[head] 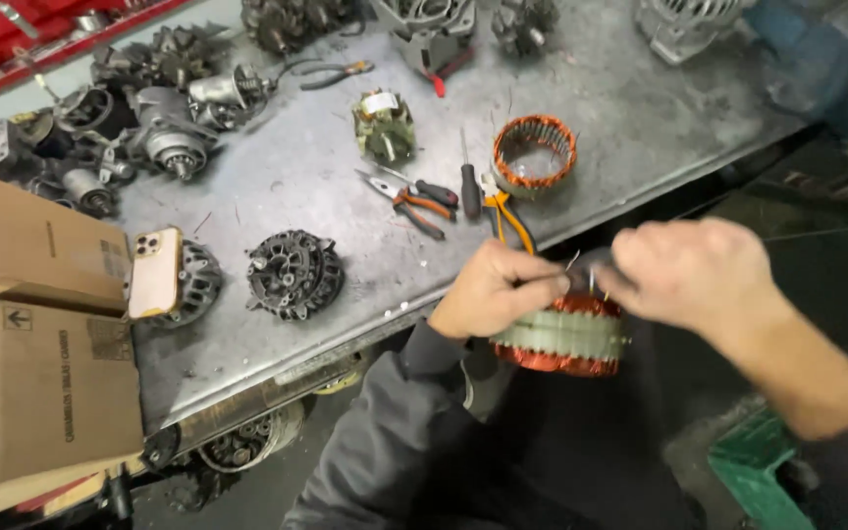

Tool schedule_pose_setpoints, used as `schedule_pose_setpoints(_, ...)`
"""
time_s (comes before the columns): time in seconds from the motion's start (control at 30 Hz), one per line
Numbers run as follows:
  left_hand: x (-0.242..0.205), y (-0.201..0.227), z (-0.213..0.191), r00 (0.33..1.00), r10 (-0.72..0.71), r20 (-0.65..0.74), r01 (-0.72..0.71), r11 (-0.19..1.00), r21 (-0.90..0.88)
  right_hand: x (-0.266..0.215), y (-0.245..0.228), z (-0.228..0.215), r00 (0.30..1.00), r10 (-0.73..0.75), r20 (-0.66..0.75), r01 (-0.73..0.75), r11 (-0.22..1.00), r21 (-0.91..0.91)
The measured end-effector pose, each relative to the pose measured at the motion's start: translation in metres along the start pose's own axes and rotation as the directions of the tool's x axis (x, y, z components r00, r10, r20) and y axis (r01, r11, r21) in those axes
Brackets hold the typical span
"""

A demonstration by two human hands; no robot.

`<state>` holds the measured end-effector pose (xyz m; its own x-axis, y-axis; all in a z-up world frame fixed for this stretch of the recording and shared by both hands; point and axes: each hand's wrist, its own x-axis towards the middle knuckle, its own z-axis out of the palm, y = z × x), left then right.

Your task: The person sits at a workbench holding an alternator stator on their lap and uses a small hand tool to scrape and clean the insulation off the copper winding wire ends, working around the stator and turning it as they go.

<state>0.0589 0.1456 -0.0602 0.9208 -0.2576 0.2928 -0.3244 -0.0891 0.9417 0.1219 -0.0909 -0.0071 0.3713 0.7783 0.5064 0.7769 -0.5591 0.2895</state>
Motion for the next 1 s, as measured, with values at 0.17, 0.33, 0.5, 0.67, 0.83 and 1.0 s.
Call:
schedule_pose_setpoints(0.17,-0.003,0.001,0.005,1.000,-0.006,-0.012,0.006,1.000,0.005,-0.001,0.004,-0.008,0.983,0.184,0.026,-0.183,0.982,-0.039)
schedule_pose_setpoints(0.33,-0.009,-0.001,0.009,0.999,0.025,-0.043,-0.028,0.998,-0.052,-0.022,0.005,0.008,0.985,0.149,0.083,-0.150,0.989,0.008)
schedule_pose_setpoints(0.5,-0.015,-0.020,-0.004,0.995,-0.034,-0.091,0.024,0.993,-0.113,-0.052,-0.001,-0.020,0.925,0.369,0.090,-0.378,0.868,0.321)
schedule_pose_setpoints(0.67,-0.016,-0.005,-0.001,0.999,-0.017,-0.049,0.006,0.978,-0.208,-0.052,-0.063,-0.051,0.928,0.370,0.046,-0.352,0.830,0.434)
schedule_pose_setpoints(0.83,-0.001,-0.002,0.012,0.995,0.050,0.081,-0.020,0.939,-0.343,-0.068,-0.084,-0.045,0.894,0.444,-0.060,-0.401,0.853,0.332)
schedule_pose_setpoints(1.0,0.013,-0.033,0.043,0.989,-0.074,0.131,0.133,0.836,-0.533,-0.080,-0.090,-0.043,0.837,0.488,-0.245,-0.336,0.814,0.473)
